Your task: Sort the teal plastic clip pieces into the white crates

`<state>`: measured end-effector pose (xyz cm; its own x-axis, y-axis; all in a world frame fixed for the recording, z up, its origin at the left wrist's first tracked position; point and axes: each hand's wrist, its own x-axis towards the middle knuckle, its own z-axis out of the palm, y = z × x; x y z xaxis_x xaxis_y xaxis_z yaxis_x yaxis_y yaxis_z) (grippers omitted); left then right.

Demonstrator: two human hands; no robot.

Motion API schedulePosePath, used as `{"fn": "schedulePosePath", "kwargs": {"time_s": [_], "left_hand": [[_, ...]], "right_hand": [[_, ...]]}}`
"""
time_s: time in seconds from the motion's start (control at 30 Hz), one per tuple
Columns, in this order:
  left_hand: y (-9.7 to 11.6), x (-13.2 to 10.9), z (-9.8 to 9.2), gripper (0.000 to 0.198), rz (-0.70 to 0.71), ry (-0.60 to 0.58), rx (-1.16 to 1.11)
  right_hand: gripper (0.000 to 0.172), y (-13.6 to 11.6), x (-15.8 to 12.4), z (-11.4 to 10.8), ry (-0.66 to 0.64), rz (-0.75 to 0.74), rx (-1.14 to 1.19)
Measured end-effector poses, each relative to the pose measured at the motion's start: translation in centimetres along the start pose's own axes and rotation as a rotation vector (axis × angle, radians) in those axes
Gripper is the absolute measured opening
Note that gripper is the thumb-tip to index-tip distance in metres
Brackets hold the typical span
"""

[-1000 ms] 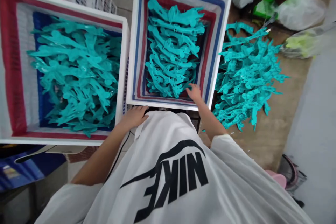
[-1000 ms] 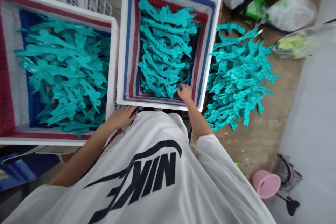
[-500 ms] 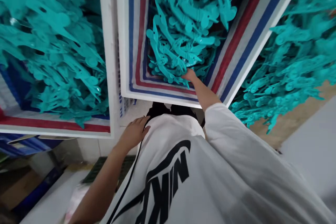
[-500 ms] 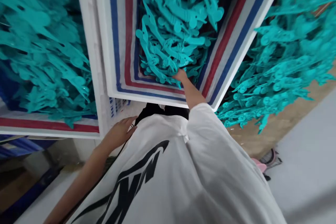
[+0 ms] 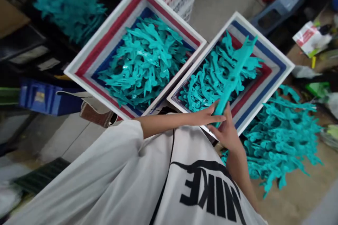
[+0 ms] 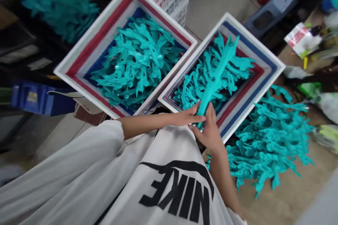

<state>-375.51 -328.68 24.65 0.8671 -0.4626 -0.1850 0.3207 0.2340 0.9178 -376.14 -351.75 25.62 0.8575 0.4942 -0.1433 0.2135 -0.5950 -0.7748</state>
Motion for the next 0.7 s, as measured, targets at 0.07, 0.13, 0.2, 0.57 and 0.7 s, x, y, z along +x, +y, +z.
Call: {"fn": "schedulePosePath", "kwargs": {"time_s": [0.07, 0.13, 0.2, 0.57, 0.7], "left_hand": [[0.7, -0.9, -1.2, 0.106, 0.100, 0.083, -0.087], [1.4, -3.0, -3.5, 0.101, 0.110, 0.082, -0.148], [1.9, -5.6, -6.1, 0.091, 0.088, 0.099, -0.203], [0.9, -12.5, -8.2, 0.113, 0.006, 0.393, -0.444], [-0.3, -16.2, -11.4, 0.118, 0.057, 0.464, -0.430]], "right_hand": [[0.122, -2.5, 1.1, 2.8, 0.050, -0.163, -0.110], [0.115, -3.5, 2.2, 4.8, 0.101, -0.266, -0.122], [0.096, -3.8, 3.3, 5.6, 0.143, -0.282, -0.051], [0.058, -9.0, 8.6, 10.9, 0.050, -0.427, 0.005], [0.074, -8.0, 9.5, 9.6, 0.204, -0.112, 0.109]]}}
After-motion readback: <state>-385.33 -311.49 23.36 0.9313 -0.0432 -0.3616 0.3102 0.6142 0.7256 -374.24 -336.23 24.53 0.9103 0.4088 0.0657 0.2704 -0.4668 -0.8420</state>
